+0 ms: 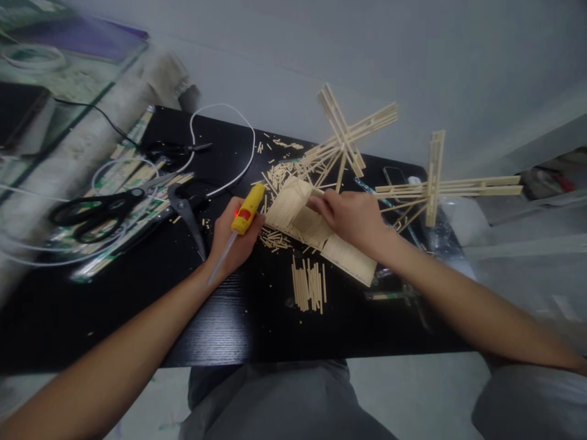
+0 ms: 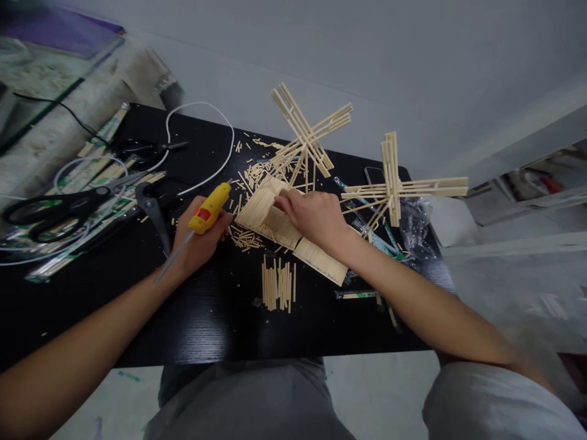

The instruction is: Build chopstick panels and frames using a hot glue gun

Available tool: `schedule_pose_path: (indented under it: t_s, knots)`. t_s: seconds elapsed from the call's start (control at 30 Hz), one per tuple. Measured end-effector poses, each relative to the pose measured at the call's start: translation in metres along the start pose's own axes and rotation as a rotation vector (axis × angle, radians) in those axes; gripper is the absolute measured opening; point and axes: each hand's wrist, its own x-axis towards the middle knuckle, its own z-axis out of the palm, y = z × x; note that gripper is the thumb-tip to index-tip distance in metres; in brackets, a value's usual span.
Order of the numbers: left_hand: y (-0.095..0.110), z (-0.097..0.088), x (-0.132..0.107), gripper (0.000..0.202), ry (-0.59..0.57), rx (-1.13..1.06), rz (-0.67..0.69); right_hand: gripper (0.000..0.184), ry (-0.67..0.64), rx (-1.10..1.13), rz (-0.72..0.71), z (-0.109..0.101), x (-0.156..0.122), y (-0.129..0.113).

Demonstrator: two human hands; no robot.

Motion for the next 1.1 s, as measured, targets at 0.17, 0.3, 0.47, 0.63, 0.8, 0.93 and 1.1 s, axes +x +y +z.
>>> schedule_pose_path:
  t_s: [0.17,0.3,0.47,0.63,0.8,0.93,1.1]
  knots:
    - [0.000,0.000,0.000,0.023,-0.002,-0.002,-0.002,0.057,0.052,0.001,0.049,-0.003,0.003,0.003]
    - [-0.001,0.001,0.000,0.023,-0.001,-0.010,-0.005,0.055,0.116,0.005,0.113,-0.012,0.005,0.013]
    - [0.000,0.000,0.000,0.023,-0.002,-0.016,-0.006,0.060,0.318,0.132,0.241,-0.035,-0.015,0.033]
    - [0.004,0.001,-0.001,0.022,-0.006,-0.018,-0.019,0.055,0.304,0.330,0.194,-0.033,-0.062,0.035]
    - [0.005,0.002,-0.002,0.023,-0.012,-0.017,-0.025,0.047,-0.245,0.382,-0.229,0.010,-0.091,0.015]
    - [0.007,0.003,-0.003,0.024,-0.025,-0.037,-0.029,0.043,-0.308,0.372,-0.310,0.037,-0.094,-0.004]
    - [0.006,0.002,-0.002,0.024,-0.014,-0.041,-0.028,0.045,-0.231,0.407,-0.315,0.044,-0.093,-0.009]
